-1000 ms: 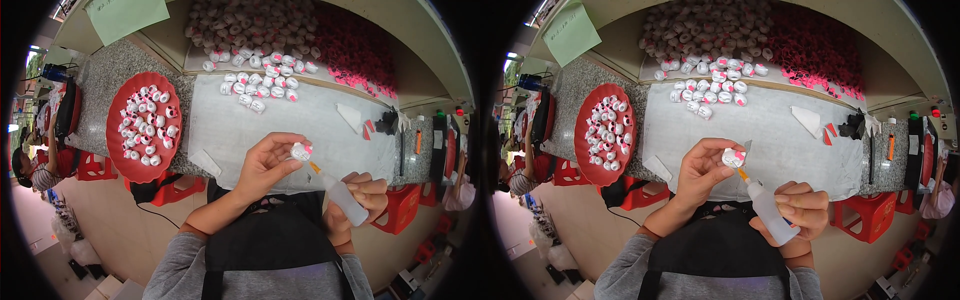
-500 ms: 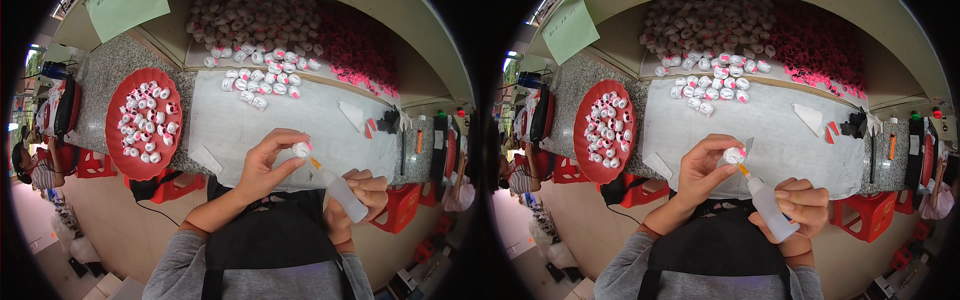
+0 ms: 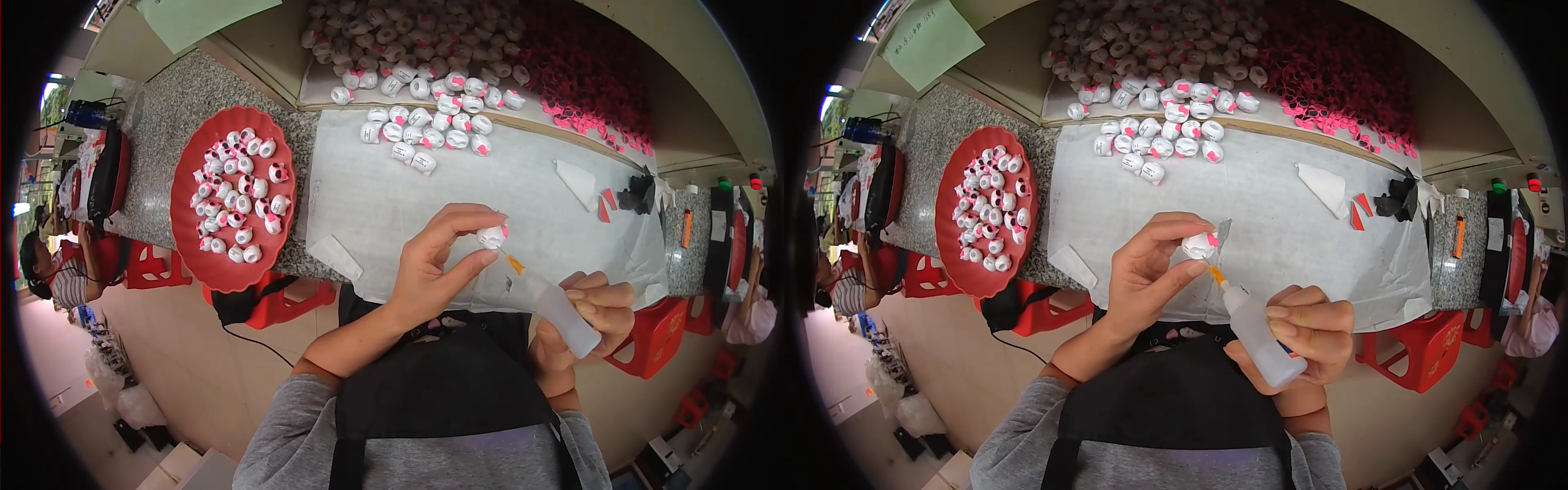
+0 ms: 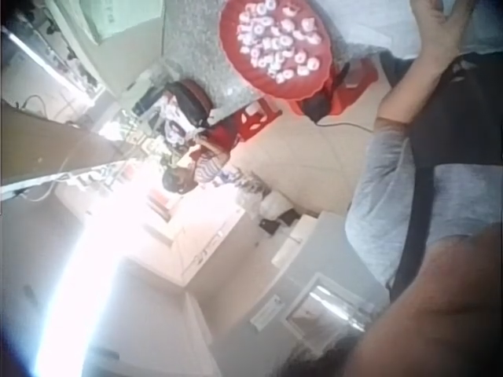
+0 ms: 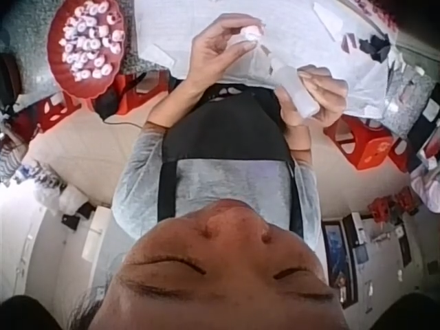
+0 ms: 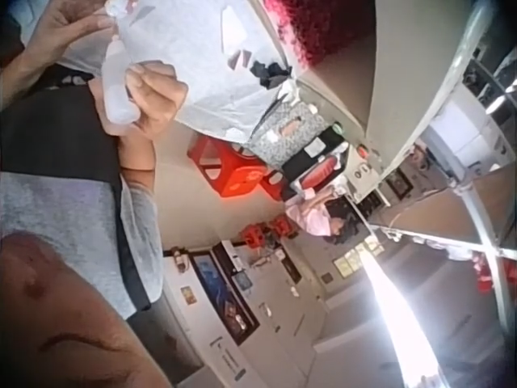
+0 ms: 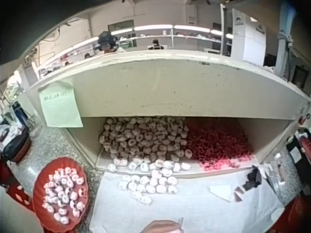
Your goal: Applying glue or paint to small toy components using an applicator bottle at a factory workstation.
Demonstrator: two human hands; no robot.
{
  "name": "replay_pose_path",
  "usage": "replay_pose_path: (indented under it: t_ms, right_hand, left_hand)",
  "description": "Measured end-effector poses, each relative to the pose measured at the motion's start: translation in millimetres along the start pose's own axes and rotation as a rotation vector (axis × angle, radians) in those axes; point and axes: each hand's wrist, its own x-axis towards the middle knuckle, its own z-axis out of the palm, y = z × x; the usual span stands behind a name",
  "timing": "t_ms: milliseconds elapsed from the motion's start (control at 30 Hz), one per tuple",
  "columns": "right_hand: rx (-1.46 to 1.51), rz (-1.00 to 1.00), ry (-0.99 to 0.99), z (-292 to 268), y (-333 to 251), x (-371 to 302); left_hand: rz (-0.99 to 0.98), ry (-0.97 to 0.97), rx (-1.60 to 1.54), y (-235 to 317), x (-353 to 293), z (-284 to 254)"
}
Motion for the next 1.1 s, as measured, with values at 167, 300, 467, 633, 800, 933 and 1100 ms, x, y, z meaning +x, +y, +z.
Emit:
replay_pose_path:
  t_ms: [167, 300, 467, 633, 800, 933, 1100]
  right_hand:
    - [-0.029, 0.01, 0.032, -5, 5, 3]
    - [-0.077, 0.184, 0.054, -21, 21, 15]
    - [0.003, 0.627, -0.022, -13, 70, 57]
    - [-0.529, 0.514, -0.115, -18, 140, 102]
    - [-1.143, 0.182, -0.284, -10, 161, 116]
    - [-1.1, 0.087, -0.299, -13, 156, 119]
    - [-0.54, 0.443, -0.252, -5, 102, 106]
  left_hand:
    - [0.011, 0.022, -0.01, 0, 1, -3]
    - [-0.051, 0.173, -0.088, 7, 2, -13]
    - [-0.051, 0.235, -0.168, 9, 0, -21]
    - [-0.047, 0.219, -0.154, 11, -2, -20]
    - [-0.055, 0.221, -0.173, 13, -1, -24]
    - [-0.062, 0.21, -0.179, 13, 0, -27]
    - [-0.052, 0.164, -0.221, 10, 3, -24]
